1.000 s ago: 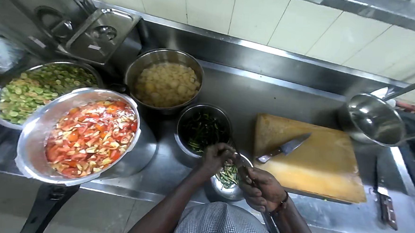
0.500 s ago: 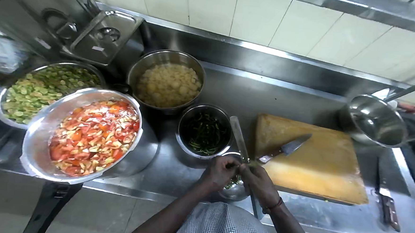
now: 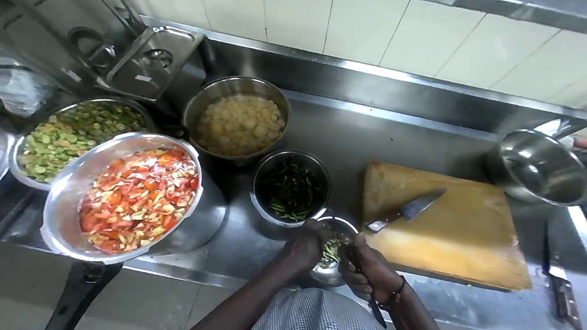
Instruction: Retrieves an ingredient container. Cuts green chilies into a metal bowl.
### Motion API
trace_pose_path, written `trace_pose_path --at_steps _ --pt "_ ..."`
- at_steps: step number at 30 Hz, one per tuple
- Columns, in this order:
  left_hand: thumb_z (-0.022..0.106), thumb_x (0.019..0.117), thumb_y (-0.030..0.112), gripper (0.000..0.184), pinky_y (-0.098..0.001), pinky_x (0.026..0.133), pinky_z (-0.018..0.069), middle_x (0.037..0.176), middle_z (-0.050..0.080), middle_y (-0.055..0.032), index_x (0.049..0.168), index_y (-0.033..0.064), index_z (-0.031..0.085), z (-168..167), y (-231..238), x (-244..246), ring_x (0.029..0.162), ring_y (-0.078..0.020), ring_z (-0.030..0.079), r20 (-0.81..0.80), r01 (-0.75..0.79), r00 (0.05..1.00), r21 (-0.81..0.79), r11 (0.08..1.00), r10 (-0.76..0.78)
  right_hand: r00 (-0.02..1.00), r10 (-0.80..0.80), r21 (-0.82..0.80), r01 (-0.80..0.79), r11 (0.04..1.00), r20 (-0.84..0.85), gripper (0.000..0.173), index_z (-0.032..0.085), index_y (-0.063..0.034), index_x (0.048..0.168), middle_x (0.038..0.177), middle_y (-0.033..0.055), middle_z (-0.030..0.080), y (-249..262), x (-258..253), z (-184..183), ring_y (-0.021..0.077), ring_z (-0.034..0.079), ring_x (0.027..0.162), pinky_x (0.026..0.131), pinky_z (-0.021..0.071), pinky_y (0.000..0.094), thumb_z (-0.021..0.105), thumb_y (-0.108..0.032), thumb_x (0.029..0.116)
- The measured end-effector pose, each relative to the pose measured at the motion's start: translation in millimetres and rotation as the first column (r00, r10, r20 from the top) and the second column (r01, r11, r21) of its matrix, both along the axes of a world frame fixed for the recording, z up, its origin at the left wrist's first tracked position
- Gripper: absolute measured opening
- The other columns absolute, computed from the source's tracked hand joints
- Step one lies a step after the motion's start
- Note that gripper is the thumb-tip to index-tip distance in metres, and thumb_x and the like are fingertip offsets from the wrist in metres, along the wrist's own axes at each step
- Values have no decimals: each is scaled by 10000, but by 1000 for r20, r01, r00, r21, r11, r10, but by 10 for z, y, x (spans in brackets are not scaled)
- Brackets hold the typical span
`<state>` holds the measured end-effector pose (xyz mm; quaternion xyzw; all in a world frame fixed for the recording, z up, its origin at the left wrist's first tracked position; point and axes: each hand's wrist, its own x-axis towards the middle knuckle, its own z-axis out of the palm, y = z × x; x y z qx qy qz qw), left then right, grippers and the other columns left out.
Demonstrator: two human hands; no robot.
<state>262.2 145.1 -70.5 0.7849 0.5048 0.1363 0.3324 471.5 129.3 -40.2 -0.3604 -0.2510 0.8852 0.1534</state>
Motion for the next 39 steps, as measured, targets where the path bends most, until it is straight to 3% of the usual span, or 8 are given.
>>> trace_pose_path --at_steps 3,10,17,22,26,31,35,39 --pt "590 994 100 293 -425 1075 468 1295 677 -69 1248 128 734 -24 33 -15 1229 -259 600 35 27 999 81 996 -30 999 0 1 0 1000 -42 749 549 -163 815 576 -51 450 11 25 -32 36 425 382 365 411 183 357 -886 851" --pt "613 1011 204 231 -544 995 514 1173 701 -163 1165 78 731 183 601 -274 1154 -345 652 -175 -399 904 -10 917 391 967 -128 102 108 989 221 661 530 -112 872 604 -14 459 16 4 62 82 452 432 429 456 223 164 -634 1046" --pt "564 996 78 299 -630 988 487 1261 656 -250 1272 18 662 -56 909 -502 1192 -447 623 -443 -194 888 -111 975 126 938 -191 208 133 969 290 604 527 -97 857 598 -4 464 8 -17 58 99 466 438 440 475 240 176 -534 1082" --pt "557 992 73 345 -622 1041 465 1386 601 -204 1321 84 661 -233 927 -631 1292 -420 565 -398 -162 899 84 983 182 921 -211 225 141 964 327 599 528 -95 867 603 1 472 -14 -34 45 100 462 434 431 472 241 177 -528 1087" --pt "623 981 137 294 -624 1028 477 1283 651 -230 1255 59 695 -51 925 -623 1218 -429 612 -267 -307 913 52 950 310 908 -233 291 131 948 348 564 542 -89 884 619 7 485 -17 -51 47 110 478 454 458 489 253 215 -499 1092" --pt "692 971 144 180 -485 929 553 1068 720 -136 1113 36 717 106 674 -541 1002 -252 696 242 -360 901 -43 932 359 893 -251 399 89 913 374 215 565 -51 1092 687 33 509 6 -61 60 140 529 517 528 539 300 453 -234 1082" --pt "697 928 4 144 -333 802 607 1002 728 -90 1071 15 708 104 437 -411 870 -158 710 605 -305 674 -296 905 425 859 -238 517 -36 855 453 219 570 -41 1122 684 61 529 -1 -83 61 175 558 511 525 560 336 482 -236 1078" --pt "550 959 -88 192 -317 704 608 903 724 -132 1086 -43 687 187 263 -333 741 -181 704 689 -247 456 -510 824 563 767 -237 577 -205 791 597 343 555 -83 1362 674 49 560 -43 -146 125 162 584 507 524 562 336 482 -273 1086"
